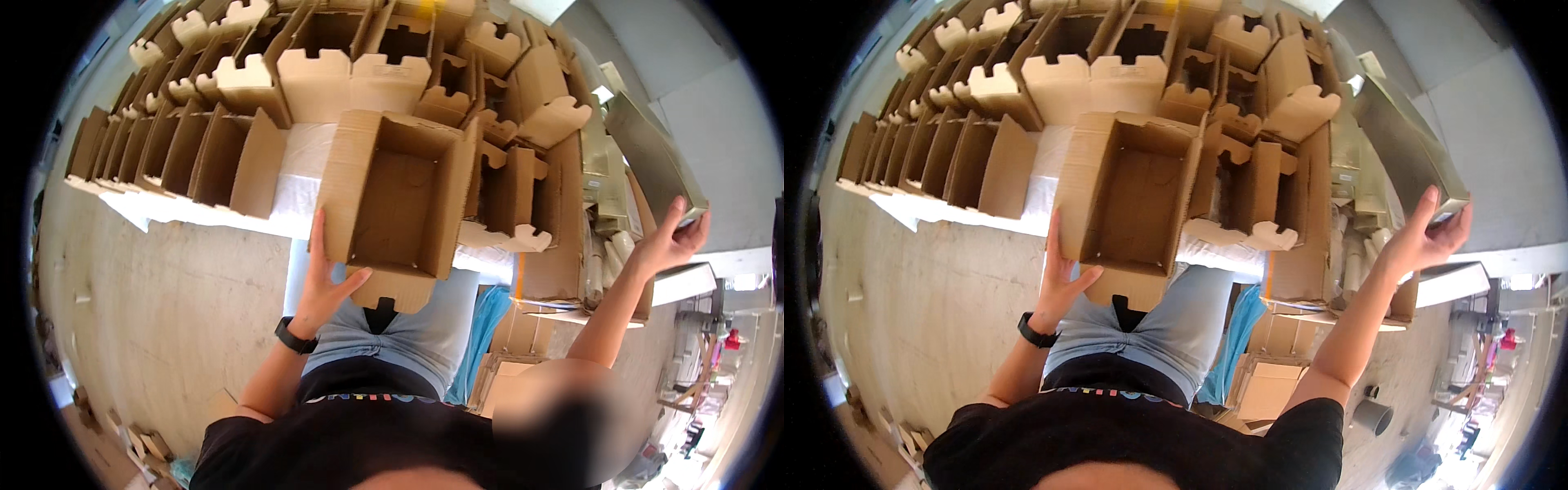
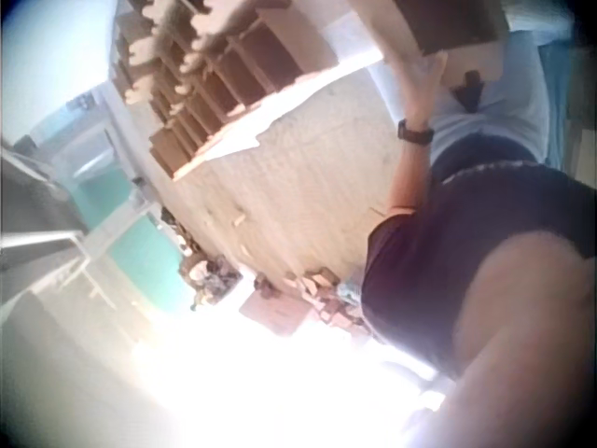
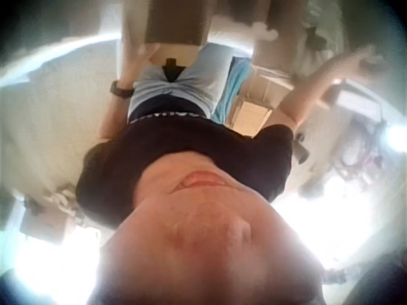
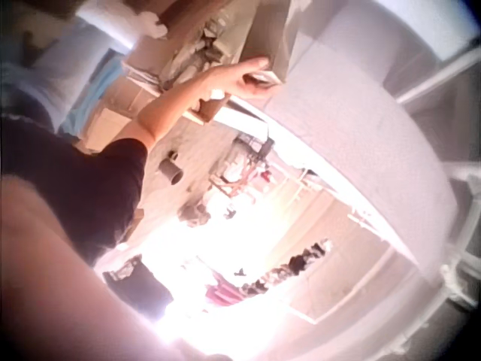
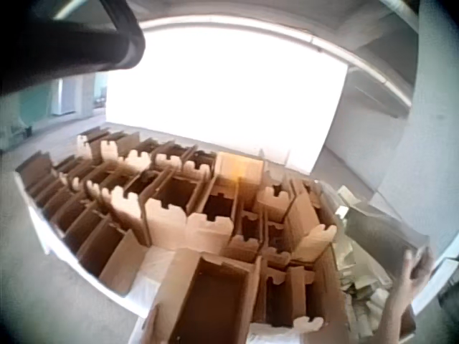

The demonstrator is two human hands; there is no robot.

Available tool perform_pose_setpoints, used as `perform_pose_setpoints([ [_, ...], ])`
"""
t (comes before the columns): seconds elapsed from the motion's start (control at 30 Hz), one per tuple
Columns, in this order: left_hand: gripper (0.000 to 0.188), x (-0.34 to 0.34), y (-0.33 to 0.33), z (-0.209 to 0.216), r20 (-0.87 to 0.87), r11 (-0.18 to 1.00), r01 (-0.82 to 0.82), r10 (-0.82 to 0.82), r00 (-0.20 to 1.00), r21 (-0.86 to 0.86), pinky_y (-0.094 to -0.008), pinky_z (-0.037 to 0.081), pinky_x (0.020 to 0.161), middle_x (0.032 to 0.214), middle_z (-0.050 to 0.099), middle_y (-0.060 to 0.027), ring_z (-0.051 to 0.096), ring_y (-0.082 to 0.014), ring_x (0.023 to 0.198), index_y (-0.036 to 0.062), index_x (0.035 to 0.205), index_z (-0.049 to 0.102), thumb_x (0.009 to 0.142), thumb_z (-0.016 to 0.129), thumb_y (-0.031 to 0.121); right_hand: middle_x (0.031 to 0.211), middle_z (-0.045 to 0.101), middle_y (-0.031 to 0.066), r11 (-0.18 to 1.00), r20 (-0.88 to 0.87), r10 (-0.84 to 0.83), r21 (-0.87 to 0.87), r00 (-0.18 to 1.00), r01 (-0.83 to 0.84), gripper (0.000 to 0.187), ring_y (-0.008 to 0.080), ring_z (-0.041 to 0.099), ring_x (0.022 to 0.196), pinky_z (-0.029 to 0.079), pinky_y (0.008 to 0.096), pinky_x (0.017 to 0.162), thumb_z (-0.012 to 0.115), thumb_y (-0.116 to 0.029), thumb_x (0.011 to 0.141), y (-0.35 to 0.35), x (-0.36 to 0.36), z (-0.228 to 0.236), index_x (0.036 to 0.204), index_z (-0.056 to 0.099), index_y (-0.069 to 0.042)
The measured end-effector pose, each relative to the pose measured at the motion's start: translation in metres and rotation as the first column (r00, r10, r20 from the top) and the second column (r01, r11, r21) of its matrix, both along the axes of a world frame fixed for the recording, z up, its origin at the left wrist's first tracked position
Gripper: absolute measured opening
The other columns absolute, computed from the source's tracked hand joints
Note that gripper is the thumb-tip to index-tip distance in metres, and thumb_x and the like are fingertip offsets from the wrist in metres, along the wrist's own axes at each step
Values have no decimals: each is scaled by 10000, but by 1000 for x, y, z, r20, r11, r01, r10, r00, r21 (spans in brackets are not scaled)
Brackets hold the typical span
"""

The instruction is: The person picks up a gold-capped bottle, removes it from a plastic bag, and places it into a cardboard divider. Then the person takes a white box and inserts it into a nested cardboard sleeve, placing the assembled package back into a divider.

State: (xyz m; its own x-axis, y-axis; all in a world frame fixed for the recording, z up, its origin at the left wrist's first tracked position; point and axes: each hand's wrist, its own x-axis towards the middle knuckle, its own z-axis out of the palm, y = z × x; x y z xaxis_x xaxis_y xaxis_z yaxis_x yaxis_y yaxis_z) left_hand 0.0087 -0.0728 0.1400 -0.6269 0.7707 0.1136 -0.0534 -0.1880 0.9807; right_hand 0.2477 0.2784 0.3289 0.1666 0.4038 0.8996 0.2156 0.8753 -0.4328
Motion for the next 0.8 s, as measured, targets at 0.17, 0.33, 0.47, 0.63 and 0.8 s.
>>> perform_pose_setpoints([
  [0.17,1051,-3,2,0,8,1000,1,-1,1000,4,-393,258,1139,1544,77,-74,237,-206,1387,87,1518,-11,760,700,-67,1213,567,181,982,235,22,175,972,-64,620,239,582,1032,478,329,899,679,-397,849,-85,-34,17,1222,502,64],
  [0.33,1048,-2,3,7,59,1000,-12,11,998,12,-381,186,1159,1542,153,-88,204,-206,1411,77,1518,-14,737,659,-110,1140,623,199,686,420,712,-244,563,-685,704,290,632,1012,509,392,867,820,-223,650,-133,-70,3,1240,520,18],
  [0.47,1056,-1,4,5,66,1000,-11,10,998,27,-374,192,1158,1536,167,-91,218,-205,1405,82,1518,-16,729,654,-128,1144,639,150,753,789,532,-275,307,-598,703,288,644,1003,509,355,866,823,-126,578,-167,-101,-6,1219,559,-10],
  [0.63,1066,-1,4,7,90,1000,-8,6,996,19,-374,200,1155,1528,183,-100,232,-207,1400,84,1518,-16,718,650,-147,1133,609,144,791,847,436,-199,305,-579,694,296,610,1028,497,374,854,787,-129,574,-182,-131,-43,1200,521,11],
  [0.8,1056,-3,2,-2,30,1000,5,-6,1000,18,-371,266,1133,1535,106,-86,227,-201,1392,71,1514,-8,755,713,-65,1197,576,160,869,935,246,-96,254,-486,733,279,565,1108,452,377,927,769,-194,632,-183,-142,-74,1277,474,-8],
])
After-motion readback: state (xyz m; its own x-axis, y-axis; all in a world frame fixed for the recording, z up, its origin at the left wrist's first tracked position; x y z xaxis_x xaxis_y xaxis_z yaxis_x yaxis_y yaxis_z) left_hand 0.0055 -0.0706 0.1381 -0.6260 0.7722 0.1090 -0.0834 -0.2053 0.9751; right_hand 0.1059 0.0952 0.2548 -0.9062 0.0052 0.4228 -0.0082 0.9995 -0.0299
